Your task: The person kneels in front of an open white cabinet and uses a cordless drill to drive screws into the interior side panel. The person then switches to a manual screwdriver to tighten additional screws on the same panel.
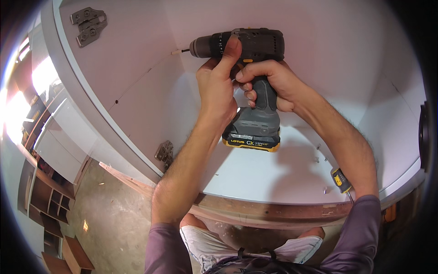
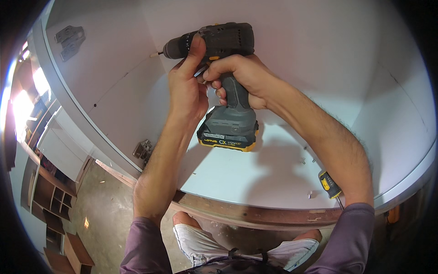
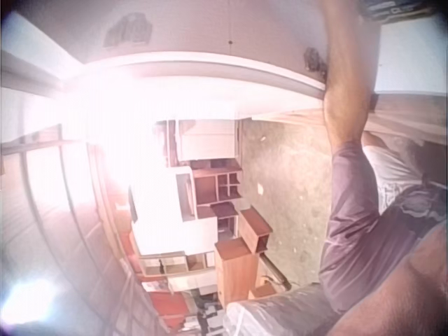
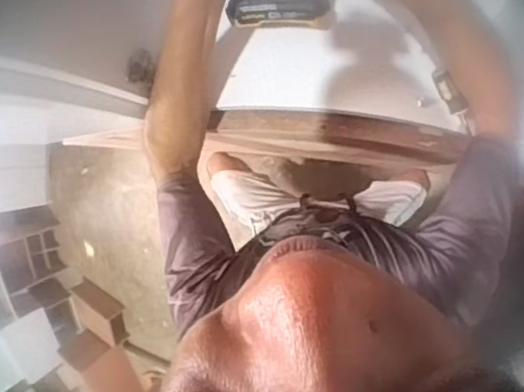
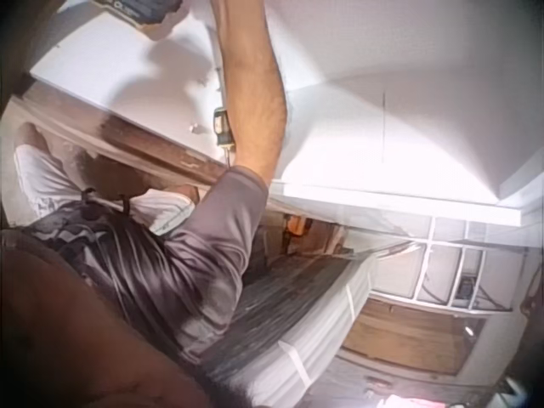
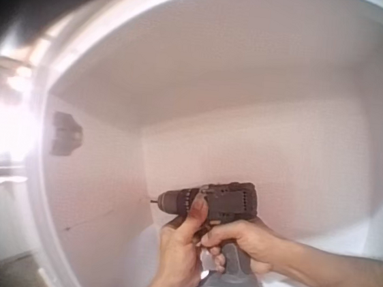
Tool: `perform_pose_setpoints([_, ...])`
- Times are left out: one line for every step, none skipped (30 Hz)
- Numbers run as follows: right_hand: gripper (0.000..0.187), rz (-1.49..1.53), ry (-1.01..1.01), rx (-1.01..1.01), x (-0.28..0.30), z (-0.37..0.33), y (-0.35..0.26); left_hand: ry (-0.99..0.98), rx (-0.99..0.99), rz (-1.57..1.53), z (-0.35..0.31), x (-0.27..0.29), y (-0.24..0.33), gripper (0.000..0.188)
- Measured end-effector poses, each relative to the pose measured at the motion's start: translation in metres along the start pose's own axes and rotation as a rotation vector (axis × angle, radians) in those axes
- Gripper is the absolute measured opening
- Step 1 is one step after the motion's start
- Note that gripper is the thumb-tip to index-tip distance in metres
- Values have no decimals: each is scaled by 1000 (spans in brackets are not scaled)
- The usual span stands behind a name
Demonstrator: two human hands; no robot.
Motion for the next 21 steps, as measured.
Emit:
perform_pose_setpoints([16,2,-5,1,-1,0,-1,-5,-6,0,2,0,2,55])
perform_pose_setpoints([16,-1,0,1,-1,-1,-1,-7,-7,1,1,1,2,55])
perform_pose_setpoints([16,-4,5,2,-1,-1,-2,-4,-15,-13,0,0,1,55])
perform_pose_setpoints([16,-7,10,3,-1,-1,-1,-1,-23,-27,-1,-2,1,56])
perform_pose_setpoints([15,1,6,-1,-1,-1,-1,-3,-33,-42,-1,-4,1,56])
perform_pose_setpoints([15,8,3,-4,0,-1,0,4,-31,-24,0,-3,2,55])
perform_pose_setpoints([15,15,1,-8,0,-1,0,11,-28,-7,0,-1,2,55])
perform_pose_setpoints([15,9,4,-5,0,-1,-1,20,-21,6,0,2,1,54])
perform_pose_setpoints([14,4,8,-2,-2,0,-1,5,-29,8,1,3,0,54])
perform_pose_setpoints([14,-2,11,1,-2,0,-2,-10,-37,10,2,4,0,54])
perform_pose_setpoints([14,1,7,-4,-2,0,-1,-26,-50,22,4,4,3,55])
perform_pose_setpoints([13,5,3,-8,0,-1,1,-17,-41,18,3,5,1,55])
perform_pose_setpoints([13,9,-1,-13,1,-1,3,-7,-32,13,2,4,-3,55])
perform_pose_setpoints([13,13,-6,-17,2,-1,3,3,-23,9,2,3,-4,55])
perform_pose_setpoints([13,9,-3,-6,1,0,1,-8,-15,6,3,2,-2,55])
perform_pose_setpoints([13,6,0,6,-1,1,-2,-18,-6,3,3,1,0,55])
perform_pose_setpoints([13,3,0,12,-3,1,-2,-22,3,-1,2,2,1,56])
perform_pose_setpoints([13,9,6,-1,-3,1,0,-16,0,1,1,4,0,56])
perform_pose_setpoints([13,16,11,-15,-2,-1,2,-10,-4,4,1,5,-2,57])
perform_pose_setpoints([13,19,12,-20,-2,0,1,-7,-16,8,2,5,-1,57])
perform_pose_setpoints([13,13,15,-13,-1,0,0,-3,-27,-4,2,3,-1,57])
Point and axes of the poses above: each hand's wrist, its own z-axis towards the middle knuckle, its own x-axis out of the back of the hand, y = z × x, the point moved 6 cm from there along z, towards the middle knuckle, and after that the axes turned 14 degrees about -z, right-handed, at the moved point
